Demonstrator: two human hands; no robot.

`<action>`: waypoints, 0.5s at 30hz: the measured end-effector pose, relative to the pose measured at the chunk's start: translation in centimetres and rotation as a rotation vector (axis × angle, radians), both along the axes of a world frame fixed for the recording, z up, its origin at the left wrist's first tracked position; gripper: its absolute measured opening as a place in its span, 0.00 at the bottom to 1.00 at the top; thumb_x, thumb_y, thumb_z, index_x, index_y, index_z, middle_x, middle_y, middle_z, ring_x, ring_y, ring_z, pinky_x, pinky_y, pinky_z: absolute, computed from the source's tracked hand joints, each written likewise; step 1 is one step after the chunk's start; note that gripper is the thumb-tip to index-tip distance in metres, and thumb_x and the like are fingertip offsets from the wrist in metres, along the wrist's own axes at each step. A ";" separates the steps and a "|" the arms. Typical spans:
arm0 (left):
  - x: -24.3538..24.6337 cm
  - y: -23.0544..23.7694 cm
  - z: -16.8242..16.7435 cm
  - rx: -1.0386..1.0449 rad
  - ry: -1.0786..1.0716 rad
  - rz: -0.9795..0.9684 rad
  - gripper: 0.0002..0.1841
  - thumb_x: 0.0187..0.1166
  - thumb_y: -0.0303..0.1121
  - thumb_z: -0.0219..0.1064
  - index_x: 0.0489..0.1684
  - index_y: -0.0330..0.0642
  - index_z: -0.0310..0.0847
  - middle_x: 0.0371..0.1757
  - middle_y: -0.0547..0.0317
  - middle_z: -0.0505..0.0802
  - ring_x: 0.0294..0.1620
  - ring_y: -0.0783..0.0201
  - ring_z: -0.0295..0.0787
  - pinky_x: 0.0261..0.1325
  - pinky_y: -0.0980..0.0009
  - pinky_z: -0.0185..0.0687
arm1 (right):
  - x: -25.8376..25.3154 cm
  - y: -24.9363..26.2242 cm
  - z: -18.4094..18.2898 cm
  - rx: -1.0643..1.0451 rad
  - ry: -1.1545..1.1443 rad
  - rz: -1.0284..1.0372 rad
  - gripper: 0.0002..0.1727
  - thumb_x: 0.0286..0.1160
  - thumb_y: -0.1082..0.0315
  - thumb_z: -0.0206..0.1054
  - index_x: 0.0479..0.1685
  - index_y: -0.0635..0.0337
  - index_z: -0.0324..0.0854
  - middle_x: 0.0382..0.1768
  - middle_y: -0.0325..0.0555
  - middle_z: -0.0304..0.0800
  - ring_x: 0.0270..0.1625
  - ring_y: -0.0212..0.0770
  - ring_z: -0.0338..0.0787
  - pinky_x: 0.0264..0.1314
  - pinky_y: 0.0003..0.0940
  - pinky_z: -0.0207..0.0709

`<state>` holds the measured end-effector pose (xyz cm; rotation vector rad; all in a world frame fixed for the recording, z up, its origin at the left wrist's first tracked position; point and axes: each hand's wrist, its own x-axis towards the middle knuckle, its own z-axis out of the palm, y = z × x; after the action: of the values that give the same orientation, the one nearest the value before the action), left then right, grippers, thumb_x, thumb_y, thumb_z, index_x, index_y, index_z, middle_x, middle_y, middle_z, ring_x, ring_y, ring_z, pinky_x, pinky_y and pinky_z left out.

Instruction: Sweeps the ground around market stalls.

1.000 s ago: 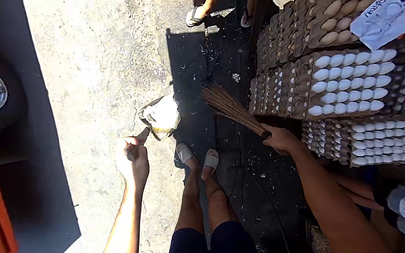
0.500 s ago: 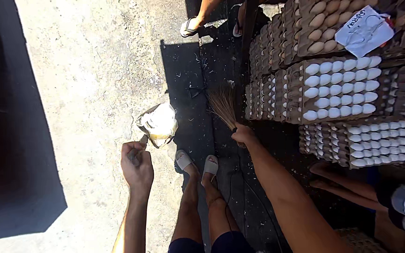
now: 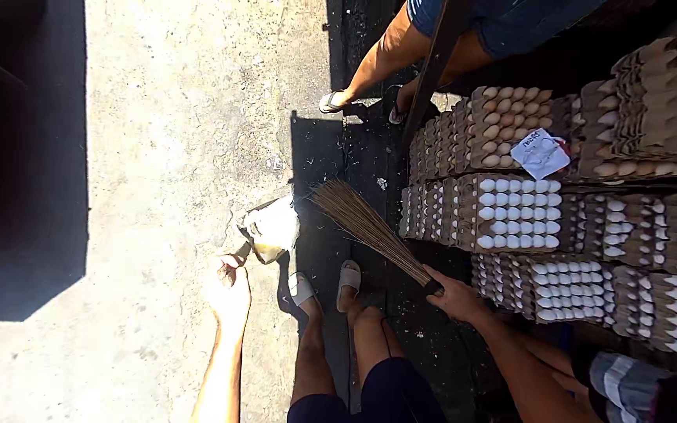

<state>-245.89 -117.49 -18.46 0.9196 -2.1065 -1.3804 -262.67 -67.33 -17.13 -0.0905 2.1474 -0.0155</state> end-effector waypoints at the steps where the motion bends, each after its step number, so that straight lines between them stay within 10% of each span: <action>1: 1.1 -0.4 0.0 0.019 0.045 0.002 0.06 0.64 0.20 0.62 0.36 0.34 0.79 0.39 0.54 0.90 0.45 0.61 0.90 0.54 0.63 0.88 | -3.0 0.0 -1.0 -0.001 0.019 -0.033 0.52 0.67 0.52 0.77 0.95 0.24 0.51 0.70 0.56 0.86 0.67 0.64 0.88 0.66 0.74 0.77; 10: 1.5 7.7 -0.2 0.034 -0.087 0.059 0.02 0.66 0.28 0.63 0.31 0.46 0.77 0.42 0.58 0.90 0.59 0.53 0.88 0.80 0.50 0.75 | -28.4 -6.6 -20.6 0.156 0.290 -0.030 0.47 0.67 0.57 0.75 0.93 0.38 0.58 0.65 0.70 0.86 0.65 0.75 0.86 0.59 0.80 0.75; 15: -6.6 11.4 -0.2 -0.051 -0.236 -0.008 0.04 0.62 0.26 0.62 0.31 0.45 0.75 0.45 0.58 0.91 0.63 0.52 0.88 0.79 0.51 0.78 | -26.2 -6.7 -26.3 0.118 0.027 0.168 0.47 0.59 0.61 0.76 0.89 0.41 0.66 0.56 0.67 0.90 0.59 0.70 0.90 0.56 0.75 0.79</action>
<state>-252.50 -106.07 -18.64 1.1007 -2.3086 -1.2680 -288.84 -74.03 -43.41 -0.2030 2.1559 0.2113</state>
